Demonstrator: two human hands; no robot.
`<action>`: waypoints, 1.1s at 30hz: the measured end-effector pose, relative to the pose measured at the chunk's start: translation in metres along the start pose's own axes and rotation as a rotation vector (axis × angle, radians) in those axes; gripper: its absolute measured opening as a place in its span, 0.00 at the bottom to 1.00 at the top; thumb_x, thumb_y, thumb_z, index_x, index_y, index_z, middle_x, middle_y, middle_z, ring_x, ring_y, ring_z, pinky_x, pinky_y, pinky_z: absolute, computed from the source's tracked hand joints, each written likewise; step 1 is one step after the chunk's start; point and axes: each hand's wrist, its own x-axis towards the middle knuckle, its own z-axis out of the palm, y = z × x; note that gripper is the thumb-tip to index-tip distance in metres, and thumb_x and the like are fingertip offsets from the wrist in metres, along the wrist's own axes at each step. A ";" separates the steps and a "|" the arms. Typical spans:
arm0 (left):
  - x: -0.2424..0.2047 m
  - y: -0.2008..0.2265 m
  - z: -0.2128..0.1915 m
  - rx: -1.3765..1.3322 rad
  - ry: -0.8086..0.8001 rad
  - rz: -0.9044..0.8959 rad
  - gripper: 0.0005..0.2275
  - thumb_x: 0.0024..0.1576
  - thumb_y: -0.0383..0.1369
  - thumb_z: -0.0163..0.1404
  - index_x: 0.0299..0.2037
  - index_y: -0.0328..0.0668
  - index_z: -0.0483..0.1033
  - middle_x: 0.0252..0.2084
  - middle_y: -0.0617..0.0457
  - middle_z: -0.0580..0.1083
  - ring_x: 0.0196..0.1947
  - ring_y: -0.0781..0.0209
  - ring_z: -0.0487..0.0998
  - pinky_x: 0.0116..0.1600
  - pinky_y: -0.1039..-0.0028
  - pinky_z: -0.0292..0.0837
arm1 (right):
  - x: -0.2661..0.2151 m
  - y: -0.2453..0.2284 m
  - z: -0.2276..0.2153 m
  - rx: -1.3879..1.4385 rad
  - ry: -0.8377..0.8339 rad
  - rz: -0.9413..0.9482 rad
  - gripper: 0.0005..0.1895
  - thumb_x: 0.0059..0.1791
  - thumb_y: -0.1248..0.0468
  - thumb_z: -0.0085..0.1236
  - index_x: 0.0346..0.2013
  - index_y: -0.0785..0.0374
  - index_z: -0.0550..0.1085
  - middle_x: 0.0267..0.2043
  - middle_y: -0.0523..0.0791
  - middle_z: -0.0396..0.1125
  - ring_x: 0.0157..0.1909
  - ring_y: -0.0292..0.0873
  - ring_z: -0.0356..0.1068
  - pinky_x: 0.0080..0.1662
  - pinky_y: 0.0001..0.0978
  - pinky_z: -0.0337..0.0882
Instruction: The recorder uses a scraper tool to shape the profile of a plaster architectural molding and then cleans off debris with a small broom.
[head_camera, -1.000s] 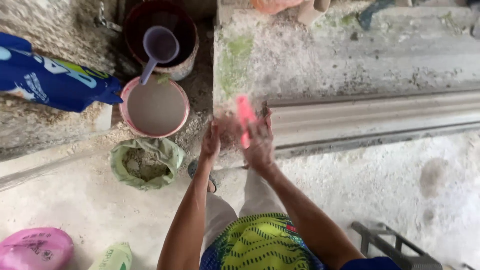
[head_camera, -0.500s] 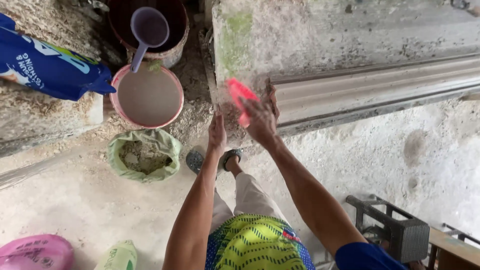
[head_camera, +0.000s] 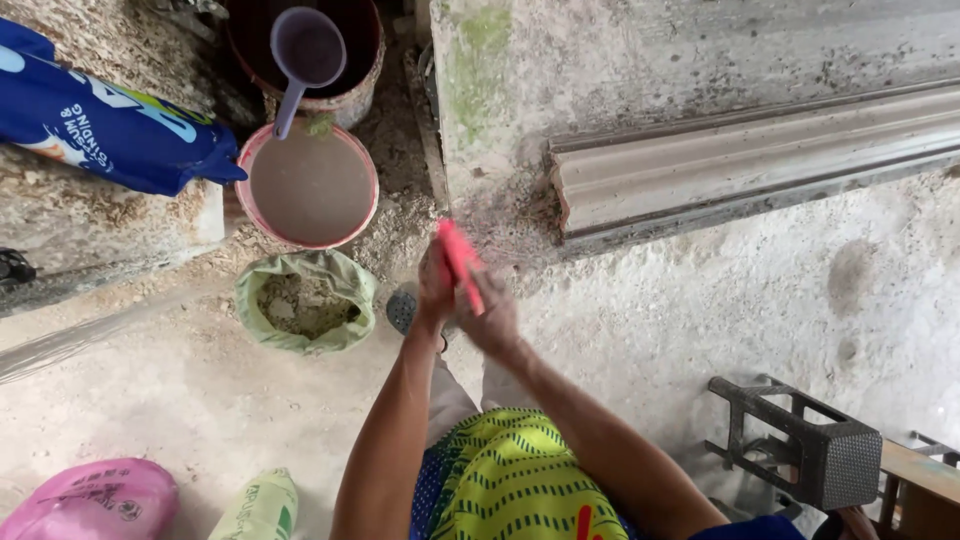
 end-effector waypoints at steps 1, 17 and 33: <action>-0.012 0.013 -0.009 -0.137 0.002 -0.019 0.25 0.66 0.55 0.40 0.68 0.54 0.66 0.55 0.42 0.76 0.48 0.51 0.78 0.54 0.55 0.72 | 0.005 -0.034 -0.013 0.162 -0.100 0.140 0.21 0.44 0.55 0.66 0.51 0.55 0.80 0.44 0.51 0.75 0.45 0.57 0.76 0.44 0.45 0.76; -0.120 0.053 -0.228 0.522 0.797 -0.205 0.19 0.73 0.44 0.46 0.27 0.49 0.64 0.21 0.61 0.55 0.20 0.68 0.51 0.22 0.72 0.41 | 0.081 0.169 -0.173 0.298 -0.630 0.033 0.21 0.56 0.68 0.42 0.62 0.52 0.73 0.58 0.52 0.72 0.19 0.33 0.64 0.15 0.19 0.59; -0.016 -0.036 0.141 0.963 1.075 0.833 0.20 0.60 0.28 0.56 0.54 0.10 0.69 0.48 0.14 0.69 0.50 0.13 0.71 0.56 0.36 0.68 | 0.231 0.355 -0.101 1.020 -0.328 0.701 0.28 0.59 0.43 0.32 0.49 0.61 0.72 0.33 0.41 0.68 0.30 0.36 0.72 0.29 0.29 0.77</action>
